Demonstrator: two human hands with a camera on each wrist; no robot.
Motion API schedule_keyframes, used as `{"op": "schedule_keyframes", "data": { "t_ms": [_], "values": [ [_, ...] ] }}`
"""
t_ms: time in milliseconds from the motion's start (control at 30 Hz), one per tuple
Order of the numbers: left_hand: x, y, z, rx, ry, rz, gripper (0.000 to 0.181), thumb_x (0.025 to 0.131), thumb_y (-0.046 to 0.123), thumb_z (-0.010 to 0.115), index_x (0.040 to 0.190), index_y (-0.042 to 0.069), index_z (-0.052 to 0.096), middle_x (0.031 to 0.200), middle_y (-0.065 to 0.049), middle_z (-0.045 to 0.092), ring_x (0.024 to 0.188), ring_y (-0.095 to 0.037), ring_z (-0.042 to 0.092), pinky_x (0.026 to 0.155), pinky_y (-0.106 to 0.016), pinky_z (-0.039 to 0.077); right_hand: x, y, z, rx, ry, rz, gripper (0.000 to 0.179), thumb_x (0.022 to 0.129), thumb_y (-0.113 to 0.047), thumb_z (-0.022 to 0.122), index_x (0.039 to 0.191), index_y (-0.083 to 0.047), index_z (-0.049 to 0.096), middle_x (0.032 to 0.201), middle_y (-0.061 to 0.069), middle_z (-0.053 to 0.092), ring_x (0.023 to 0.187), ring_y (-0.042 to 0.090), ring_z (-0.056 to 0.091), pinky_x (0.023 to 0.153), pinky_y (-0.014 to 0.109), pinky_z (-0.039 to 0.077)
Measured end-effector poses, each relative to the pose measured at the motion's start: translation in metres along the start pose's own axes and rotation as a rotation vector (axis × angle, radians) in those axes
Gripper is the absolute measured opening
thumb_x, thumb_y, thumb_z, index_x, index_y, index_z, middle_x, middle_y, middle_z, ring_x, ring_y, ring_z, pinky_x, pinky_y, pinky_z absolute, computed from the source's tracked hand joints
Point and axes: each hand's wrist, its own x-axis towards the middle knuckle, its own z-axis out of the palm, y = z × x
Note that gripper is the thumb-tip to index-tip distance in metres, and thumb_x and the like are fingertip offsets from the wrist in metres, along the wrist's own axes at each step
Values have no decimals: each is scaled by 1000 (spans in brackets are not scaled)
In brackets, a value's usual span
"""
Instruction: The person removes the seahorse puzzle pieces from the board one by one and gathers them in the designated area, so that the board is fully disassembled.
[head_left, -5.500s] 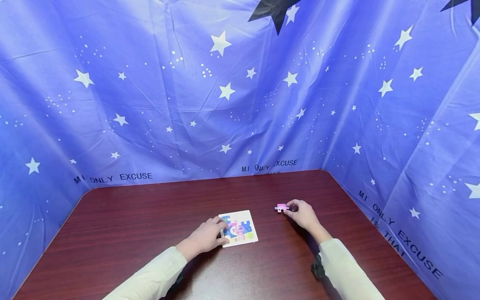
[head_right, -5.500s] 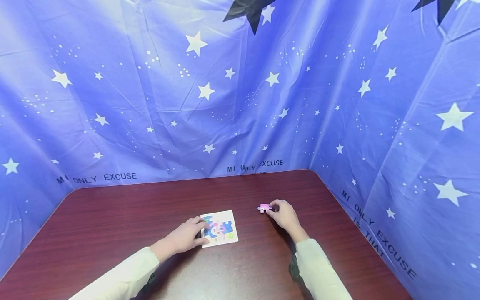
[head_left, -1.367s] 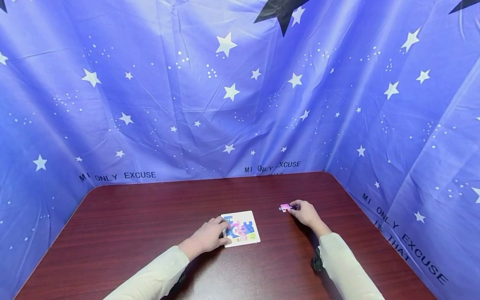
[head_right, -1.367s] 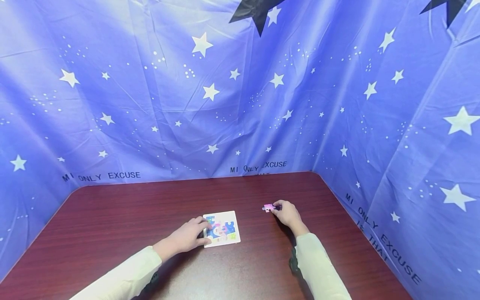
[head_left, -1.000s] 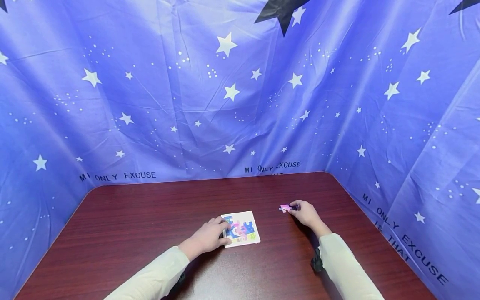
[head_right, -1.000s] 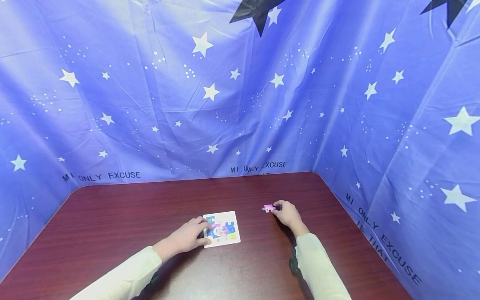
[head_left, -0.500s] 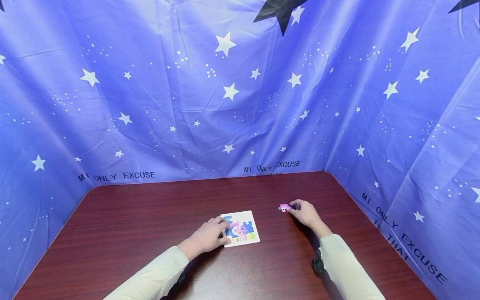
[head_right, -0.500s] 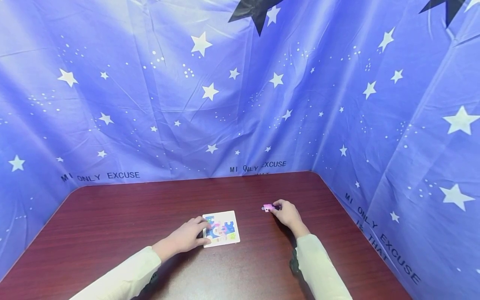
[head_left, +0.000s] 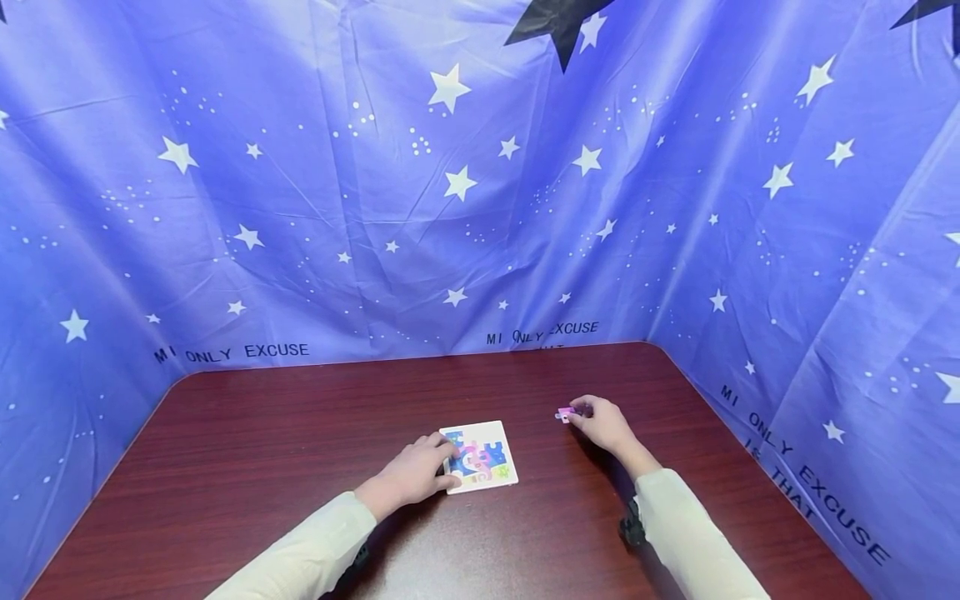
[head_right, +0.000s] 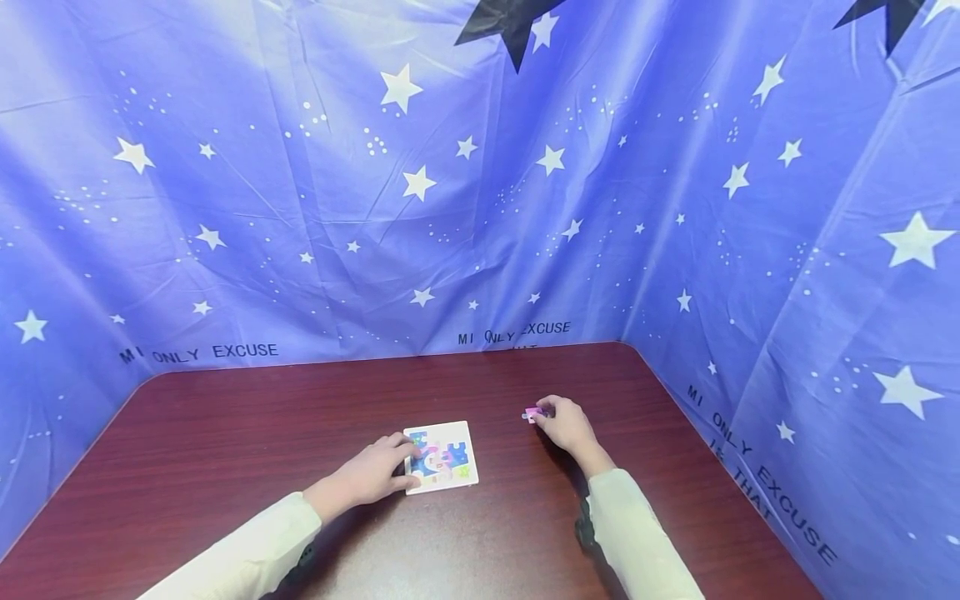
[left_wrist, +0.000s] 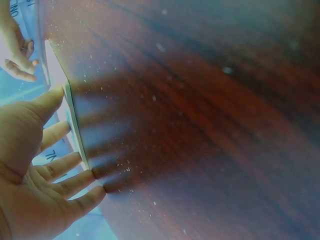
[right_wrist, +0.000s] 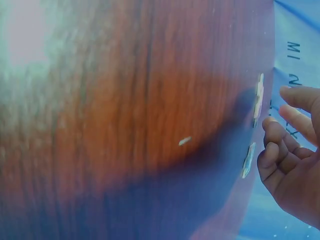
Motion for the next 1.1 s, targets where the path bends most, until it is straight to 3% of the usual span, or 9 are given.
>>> {"op": "schedule_keyframes", "data": {
  "t_ms": [233, 400, 500, 867, 1100],
  "values": [
    [-2, 1, -1, 1, 6, 4, 38, 86, 38, 65, 113, 12, 61, 116, -9, 56, 104, -27, 55, 88, -46, 46, -2, -13, 4, 38, -12, -22, 27, 83, -18, 68, 103, -1, 67, 81, 6, 66, 73, 14, 55, 70, 29, 45],
    [-3, 2, -2, 8, 13, 13, 38, 86, 37, 65, 113, 11, 62, 118, -10, 56, 106, -28, 55, 88, -46, 46, -2, -24, 7, 86, -44, -29, 27, 83, -16, 67, 105, 0, 65, 65, 5, 61, 54, 9, 52, 56, 25, 44],
    [-4, 3, -3, 9, 14, 14, 38, 86, 36, 66, 113, 11, 62, 119, -10, 56, 108, -28, 55, 88, -46, 46, -2, -30, 10, 125, -67, -30, 27, 84, -14, 66, 106, 2, 64, 64, 5, 58, 48, 8, 50, 50, 24, 43],
    [-6, 4, -5, -14, -23, -13, 45, 86, 39, 64, 122, 11, 59, 125, -10, 54, 114, -28, 52, 93, -47, 44, -5, -51, 28, 73, -81, -59, 22, 82, -18, 68, 102, -8, 67, 68, -1, 55, 58, 8, 48, 62, 26, 42],
    [-8, 4, -6, -10, -8, 0, 47, 86, 40, 65, 122, 10, 59, 122, -9, 55, 112, -27, 53, 93, -46, 44, -10, -65, 37, 90, -106, -94, 21, 82, -17, 69, 101, -6, 67, 67, -1, 54, 57, 8, 49, 62, 25, 41]
  ]
}}
